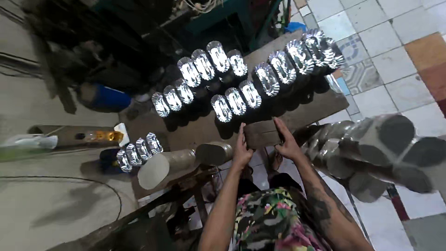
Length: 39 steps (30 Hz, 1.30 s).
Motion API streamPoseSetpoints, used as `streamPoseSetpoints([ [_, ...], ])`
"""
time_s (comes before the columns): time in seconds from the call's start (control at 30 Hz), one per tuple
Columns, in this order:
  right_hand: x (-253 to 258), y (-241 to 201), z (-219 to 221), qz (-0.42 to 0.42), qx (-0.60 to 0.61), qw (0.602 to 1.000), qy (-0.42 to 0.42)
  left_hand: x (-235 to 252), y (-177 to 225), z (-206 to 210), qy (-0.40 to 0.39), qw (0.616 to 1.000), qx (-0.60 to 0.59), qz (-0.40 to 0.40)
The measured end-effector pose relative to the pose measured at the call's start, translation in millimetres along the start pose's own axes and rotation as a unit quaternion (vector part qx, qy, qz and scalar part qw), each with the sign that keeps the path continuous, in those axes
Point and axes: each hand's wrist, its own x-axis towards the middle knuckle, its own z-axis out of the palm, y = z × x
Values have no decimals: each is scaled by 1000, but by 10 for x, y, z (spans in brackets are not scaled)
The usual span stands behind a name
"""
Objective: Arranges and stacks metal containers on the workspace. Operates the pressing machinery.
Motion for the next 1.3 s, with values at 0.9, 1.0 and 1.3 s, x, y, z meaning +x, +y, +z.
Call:
streamPoseSetpoints([
  [0.9,135,371,85,0,-56,997,-52,193,-307,41,19,992,124,-19],
  [1.0,116,218,-1,50,-37,997,-41,100,-130,-43,26,992,126,-1],
  [1.3,-44,-1800,387,176,128,974,-68,-409,2111,-1578,-170,947,247,-114],
])
